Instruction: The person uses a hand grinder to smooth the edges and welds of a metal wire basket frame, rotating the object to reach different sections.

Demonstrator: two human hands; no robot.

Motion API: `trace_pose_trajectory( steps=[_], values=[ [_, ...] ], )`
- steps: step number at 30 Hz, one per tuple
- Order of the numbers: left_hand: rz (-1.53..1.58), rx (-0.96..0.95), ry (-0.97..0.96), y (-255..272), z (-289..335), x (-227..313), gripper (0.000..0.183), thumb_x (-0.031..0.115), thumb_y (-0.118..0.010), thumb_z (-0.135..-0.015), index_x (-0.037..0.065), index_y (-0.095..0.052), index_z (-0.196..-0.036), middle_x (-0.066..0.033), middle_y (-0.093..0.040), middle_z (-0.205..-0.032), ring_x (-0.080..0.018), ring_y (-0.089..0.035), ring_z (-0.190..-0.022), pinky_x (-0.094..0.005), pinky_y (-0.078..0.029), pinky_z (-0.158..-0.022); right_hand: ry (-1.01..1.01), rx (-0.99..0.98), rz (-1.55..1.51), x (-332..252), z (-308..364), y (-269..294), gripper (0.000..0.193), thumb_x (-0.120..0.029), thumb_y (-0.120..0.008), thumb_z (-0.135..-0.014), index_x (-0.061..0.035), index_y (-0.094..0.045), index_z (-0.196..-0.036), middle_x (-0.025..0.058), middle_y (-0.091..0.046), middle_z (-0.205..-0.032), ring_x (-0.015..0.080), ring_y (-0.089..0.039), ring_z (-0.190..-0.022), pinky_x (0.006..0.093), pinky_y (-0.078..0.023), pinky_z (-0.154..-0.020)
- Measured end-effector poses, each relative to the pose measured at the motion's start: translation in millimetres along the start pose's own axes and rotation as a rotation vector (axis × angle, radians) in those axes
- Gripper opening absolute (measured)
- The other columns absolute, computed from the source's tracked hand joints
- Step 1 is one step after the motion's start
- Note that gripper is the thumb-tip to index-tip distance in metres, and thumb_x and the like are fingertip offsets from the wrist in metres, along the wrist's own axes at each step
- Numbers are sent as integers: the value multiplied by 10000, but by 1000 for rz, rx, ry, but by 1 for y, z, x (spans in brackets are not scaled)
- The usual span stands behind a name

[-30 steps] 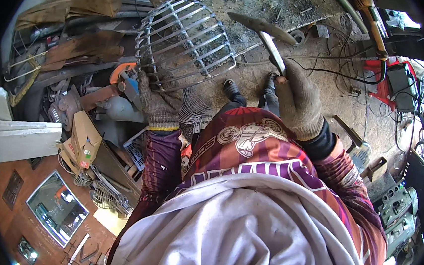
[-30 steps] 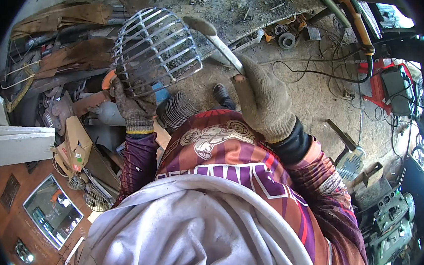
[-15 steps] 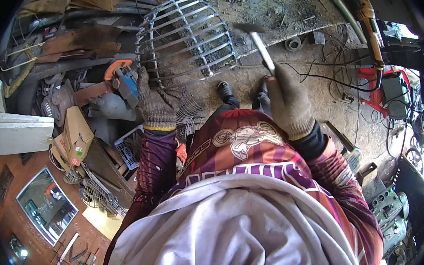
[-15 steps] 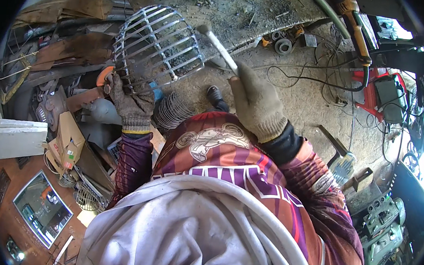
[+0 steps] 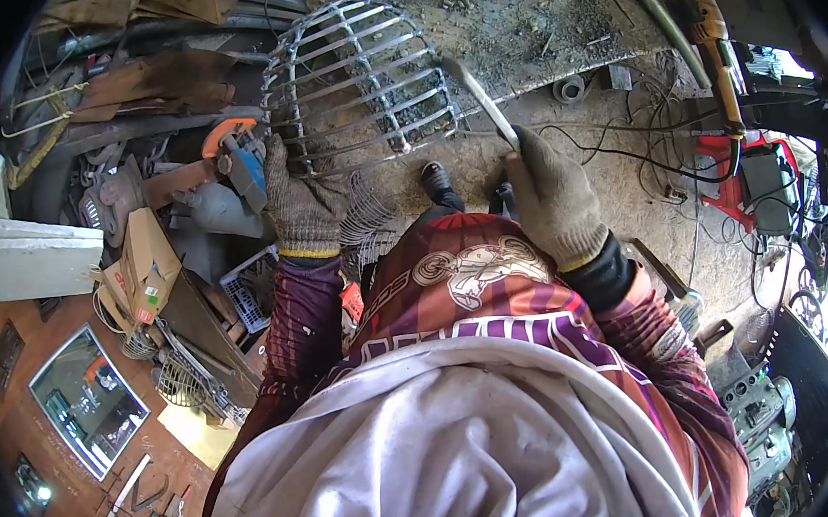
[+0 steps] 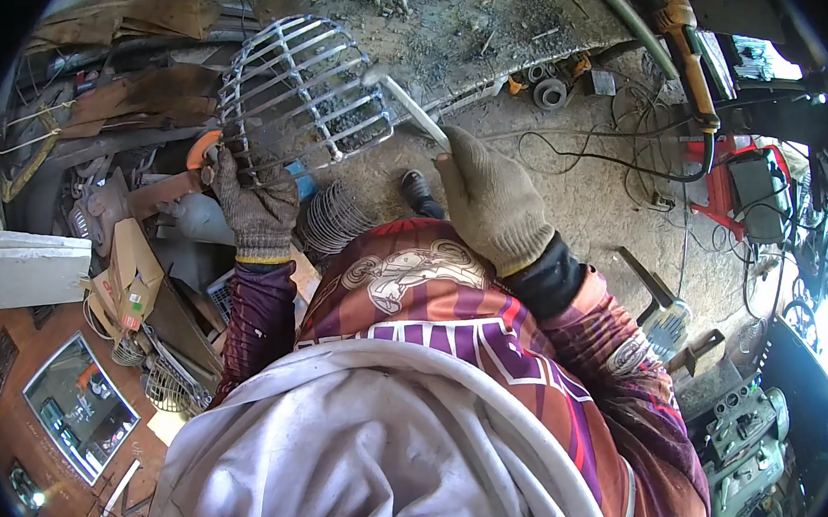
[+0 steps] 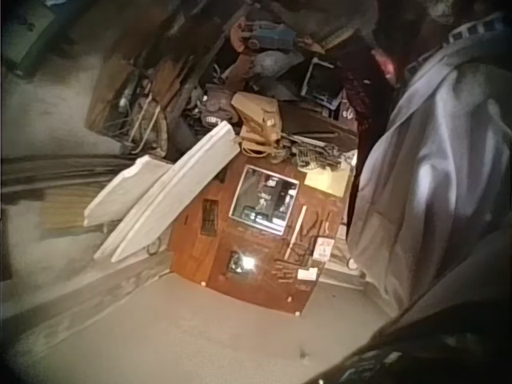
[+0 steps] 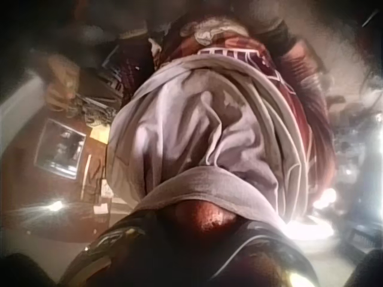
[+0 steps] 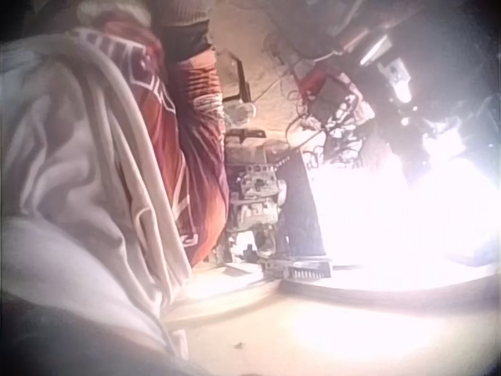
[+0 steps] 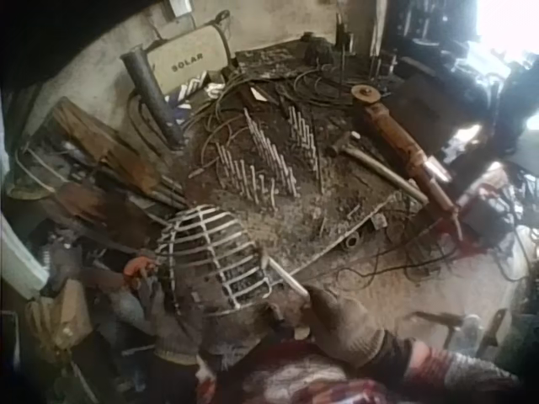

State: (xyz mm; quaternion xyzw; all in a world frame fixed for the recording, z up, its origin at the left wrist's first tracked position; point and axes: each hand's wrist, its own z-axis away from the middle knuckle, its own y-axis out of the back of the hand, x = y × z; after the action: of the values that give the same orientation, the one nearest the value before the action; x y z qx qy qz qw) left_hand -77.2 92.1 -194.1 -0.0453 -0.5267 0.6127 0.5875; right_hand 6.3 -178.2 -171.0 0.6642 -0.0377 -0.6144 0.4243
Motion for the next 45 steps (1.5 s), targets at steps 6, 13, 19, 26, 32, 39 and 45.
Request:
trace_pose_trajectory(
  steps=[6, 13, 19, 26, 32, 39, 45],
  values=[
    [10, -120, 84, 19, -5, 6, 271, 262, -604, -989, 129, -632, -1224, -46, -721, -1076, -126, -674, -716, -272, -569, -524, 26, 80, -156, -10, 8, 9, 320, -166, -562, -967, -24, -572, -1254, 239, -657, -826, 420, -675, -801, 458, -526, -680],
    [137, -423, 205, 43, -15, 8, 347, 320, -585, -992, 121, -605, -1276, -100, -701, -1161, -226, -715, -936, -388, -641, -702, 4, 93, -169, -10, 6, 14, 310, -174, -552, -974, -32, -575, -1250, 229, -662, -868, 411, -678, -808, 454, -527, -690],
    [26, -71, 90, 12, -3, 1, 259, 315, -601, -996, 157, -617, -1200, -6, -663, -873, -111, -555, -596, -265, -484, -493, -32, 49, -97, 4, 1, 5, 306, -174, -570, -968, -39, -581, -1242, 227, -655, -835, 417, -663, -788, 454, -518, -673],
    [22, -162, 142, 22, -9, 6, 287, 355, -590, -995, 130, -640, -1166, -49, -691, -963, -175, -648, -733, -330, -558, -561, 49, 64, -199, -4, 16, 18, 288, -167, -549, -978, -1, -595, -1209, 204, -642, -803, 388, -662, -748, 422, -508, -660],
    [-11, -29, 120, -1, 0, 1, 273, 405, -623, -982, 146, -661, -1061, 4, -651, -787, -122, -534, -574, -272, -471, -493, -99, -53, -107, 2, 15, 13, 270, -181, -544, -986, -18, -586, -1197, 225, -632, -814, 416, -648, -764, 443, -496, -658],
    [16, -83, 115, 11, -5, 6, 259, 353, -640, -975, 124, -664, -1095, -41, -730, -982, -157, -683, -719, -308, -592, -546, 4, 63, -221, -6, 19, 14, 240, -166, -551, -976, -13, -603, -1154, 230, -632, -840, 433, -637, -796, 457, -492, -679],
    [53, -133, 139, 13, 6, -1, 309, 322, -635, -977, 97, -643, -1188, -86, -726, -1096, -208, -728, -895, -397, -660, -681, -87, 79, -232, -6, 27, 9, 265, -188, -544, -985, -18, -607, -1178, 217, -617, -826, 404, -642, -770, 447, -488, -668]
  ],
)
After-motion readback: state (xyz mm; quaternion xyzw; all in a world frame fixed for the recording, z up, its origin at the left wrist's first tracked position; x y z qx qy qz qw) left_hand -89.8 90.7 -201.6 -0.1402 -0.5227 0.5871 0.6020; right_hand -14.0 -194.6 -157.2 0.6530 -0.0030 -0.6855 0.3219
